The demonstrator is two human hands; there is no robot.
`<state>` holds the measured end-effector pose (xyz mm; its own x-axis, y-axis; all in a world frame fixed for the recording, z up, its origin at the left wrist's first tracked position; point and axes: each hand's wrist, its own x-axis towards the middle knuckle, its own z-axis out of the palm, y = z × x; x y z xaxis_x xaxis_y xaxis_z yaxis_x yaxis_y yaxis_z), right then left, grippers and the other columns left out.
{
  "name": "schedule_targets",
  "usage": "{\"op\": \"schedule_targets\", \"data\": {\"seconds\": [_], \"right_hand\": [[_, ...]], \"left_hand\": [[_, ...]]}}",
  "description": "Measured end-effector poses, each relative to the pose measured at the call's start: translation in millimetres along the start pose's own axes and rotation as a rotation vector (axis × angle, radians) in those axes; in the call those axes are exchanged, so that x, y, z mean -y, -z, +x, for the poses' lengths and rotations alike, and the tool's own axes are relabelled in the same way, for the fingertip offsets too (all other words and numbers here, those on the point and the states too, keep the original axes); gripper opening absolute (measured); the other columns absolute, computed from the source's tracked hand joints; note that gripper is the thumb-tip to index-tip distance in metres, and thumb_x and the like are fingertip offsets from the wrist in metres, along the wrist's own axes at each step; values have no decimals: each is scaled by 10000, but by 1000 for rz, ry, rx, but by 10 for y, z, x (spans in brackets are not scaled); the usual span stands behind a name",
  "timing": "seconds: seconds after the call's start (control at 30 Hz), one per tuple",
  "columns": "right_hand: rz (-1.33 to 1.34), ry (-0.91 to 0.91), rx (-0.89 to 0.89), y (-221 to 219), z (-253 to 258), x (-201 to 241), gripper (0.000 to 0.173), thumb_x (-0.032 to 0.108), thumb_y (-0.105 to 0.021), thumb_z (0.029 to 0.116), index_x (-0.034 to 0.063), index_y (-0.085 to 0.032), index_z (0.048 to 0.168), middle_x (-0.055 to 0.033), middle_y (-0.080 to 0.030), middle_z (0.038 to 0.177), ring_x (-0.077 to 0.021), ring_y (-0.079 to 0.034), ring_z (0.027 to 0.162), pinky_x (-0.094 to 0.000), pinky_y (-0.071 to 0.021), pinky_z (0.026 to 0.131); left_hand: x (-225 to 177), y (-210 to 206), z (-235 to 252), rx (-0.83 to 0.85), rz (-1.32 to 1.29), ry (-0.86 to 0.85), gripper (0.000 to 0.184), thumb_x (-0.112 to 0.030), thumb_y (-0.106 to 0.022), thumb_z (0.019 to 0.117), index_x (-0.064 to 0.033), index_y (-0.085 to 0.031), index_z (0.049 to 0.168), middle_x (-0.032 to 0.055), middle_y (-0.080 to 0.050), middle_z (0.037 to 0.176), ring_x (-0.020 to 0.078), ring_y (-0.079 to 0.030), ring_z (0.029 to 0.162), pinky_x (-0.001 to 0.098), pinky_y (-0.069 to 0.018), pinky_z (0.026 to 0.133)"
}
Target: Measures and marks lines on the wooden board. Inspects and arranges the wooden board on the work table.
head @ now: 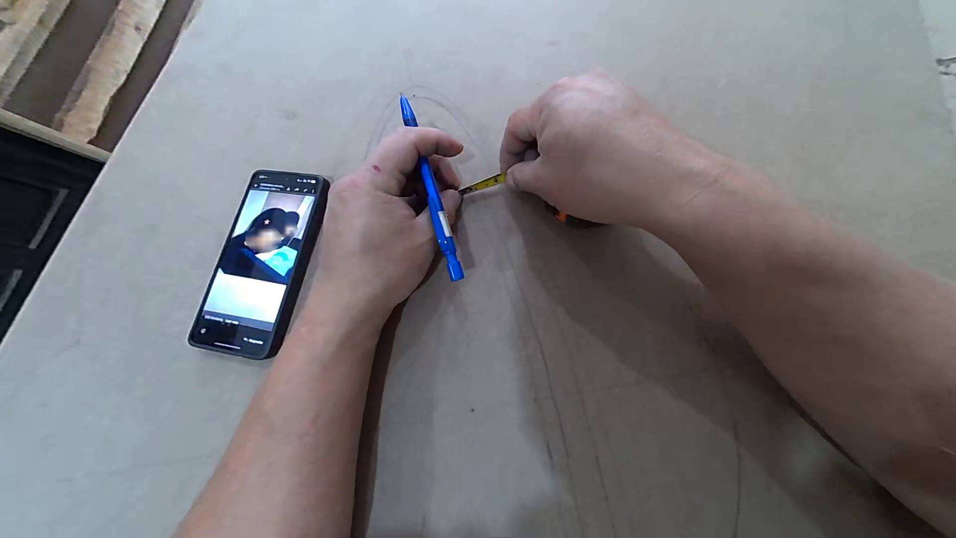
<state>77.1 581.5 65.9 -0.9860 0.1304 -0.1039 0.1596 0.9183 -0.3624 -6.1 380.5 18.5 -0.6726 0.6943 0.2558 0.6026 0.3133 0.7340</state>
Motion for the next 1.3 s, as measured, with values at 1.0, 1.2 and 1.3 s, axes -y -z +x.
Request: {"op": "schedule_targets", "data": {"seconds": [1.0, 1.2, 1.3], "right_hand": [[-25, -33, -84, -100, -12, 96, 105, 284, -665, 956, 291, -769, 948, 64, -674, 794, -136, -657, 772, -428, -513, 620], [-36, -14, -97, -112, -16, 77, 104, 281, -669, 949, 288, -772, 947, 62, -678, 795, -139, -661, 783, -426, -515, 630], [-35, -21, -87, -103, -13, 85, 110, 287, -662, 957, 288, -772, 956, 62, -679, 801, -139, -661, 788, -428, -515, 635]], "left_hand": [[-2, 63, -65, -282, -487, 124, 430, -284, -348, 1145, 1, -637, 1288, 85, -745, 905, 204, -730, 750, 354, -639, 669], [-84, 48, -119, -293, -289, 267, 147, -229, -768, 940, -119, -678, 980, 7, -695, 772, 124, -649, 602, 252, -545, 507], [-137, 44, -83, -228, -159, 331, 96, -222, -772, 904, -154, -705, 905, -16, -696, 725, 98, -627, 546, 239, -505, 455]]}}
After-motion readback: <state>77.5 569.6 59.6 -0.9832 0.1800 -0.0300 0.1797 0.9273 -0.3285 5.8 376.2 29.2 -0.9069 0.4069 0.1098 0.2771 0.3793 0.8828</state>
